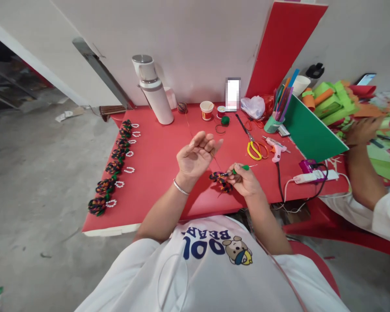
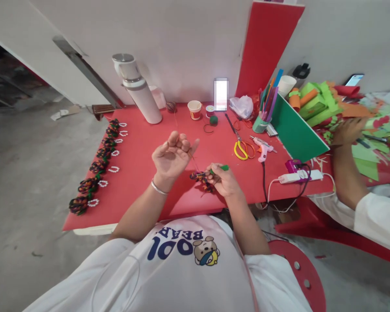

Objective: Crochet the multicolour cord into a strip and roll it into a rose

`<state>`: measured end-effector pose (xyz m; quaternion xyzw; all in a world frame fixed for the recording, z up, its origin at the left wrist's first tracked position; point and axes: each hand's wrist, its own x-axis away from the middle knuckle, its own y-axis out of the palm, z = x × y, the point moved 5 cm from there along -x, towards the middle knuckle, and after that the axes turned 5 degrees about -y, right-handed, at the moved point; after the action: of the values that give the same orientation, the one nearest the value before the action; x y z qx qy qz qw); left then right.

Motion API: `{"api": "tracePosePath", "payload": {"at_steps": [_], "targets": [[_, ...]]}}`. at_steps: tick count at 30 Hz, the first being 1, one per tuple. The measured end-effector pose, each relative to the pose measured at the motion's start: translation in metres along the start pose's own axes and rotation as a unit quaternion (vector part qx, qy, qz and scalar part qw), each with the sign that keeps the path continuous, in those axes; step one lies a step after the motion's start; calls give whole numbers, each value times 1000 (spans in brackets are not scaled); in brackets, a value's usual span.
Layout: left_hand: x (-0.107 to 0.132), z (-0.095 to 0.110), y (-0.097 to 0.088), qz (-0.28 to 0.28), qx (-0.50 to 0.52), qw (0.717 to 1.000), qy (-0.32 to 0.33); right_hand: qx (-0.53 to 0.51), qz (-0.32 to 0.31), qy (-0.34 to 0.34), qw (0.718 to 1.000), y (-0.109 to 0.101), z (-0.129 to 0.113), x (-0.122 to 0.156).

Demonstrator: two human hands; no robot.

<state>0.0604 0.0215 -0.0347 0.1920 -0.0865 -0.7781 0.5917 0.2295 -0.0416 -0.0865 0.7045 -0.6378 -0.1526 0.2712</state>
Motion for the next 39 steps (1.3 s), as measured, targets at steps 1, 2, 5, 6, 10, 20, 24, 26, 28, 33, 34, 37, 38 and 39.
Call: {"api": "tracePosePath", "payload": {"at_steps": [1, 2, 5, 6, 10, 20, 24, 26, 28, 33, 34, 37, 38, 39], "targets": [[2, 1, 4, -9, 10, 1000, 6, -9, 6, -9, 1000, 1, -1, 0], [6, 3, 9, -25, 10, 1000, 16, -21, 15, -20, 999, 1, -2, 1], [17, 10, 21, -82, -63, 993, 54, -35, 32, -45, 998, 2, -9, 3], [20, 13, 23, -93, -103, 988, 68, -35, 37, -51, 997, 3, -10, 3], [26, 20, 22, -91, -225, 964, 111, -39, 62, -55, 996, 6, -14, 5], [22, -7, 19, -149, -135, 969, -147, 20, 53, -69, 996, 9, -19, -4], [20, -7, 22, -149, -201, 952, -176, 76, 33, -59, 995, 6, -24, -4], [18, -6, 22, -140, -206, 955, -160, 91, 21, -52, 994, 5, -25, -3], [17, -8, 22, -125, -194, 960, -160, 101, 18, -49, 993, 4, -25, -3], [16, -22, 17, -109, -57, 956, -267, 96, 33, -62, 993, -2, -25, -6], [16, -23, 17, -118, -30, 950, -287, 91, 36, -64, 993, -3, -25, -7], [16, -24, 19, -169, 29, 936, -308, 64, 50, -70, 994, -7, -24, -9], [15, -24, 20, -183, 40, 936, -299, 54, 57, -73, 994, -8, -24, -9], [14, -23, 21, -189, 41, 940, -282, 45, 64, -77, 994, -9, -23, -10]]}}
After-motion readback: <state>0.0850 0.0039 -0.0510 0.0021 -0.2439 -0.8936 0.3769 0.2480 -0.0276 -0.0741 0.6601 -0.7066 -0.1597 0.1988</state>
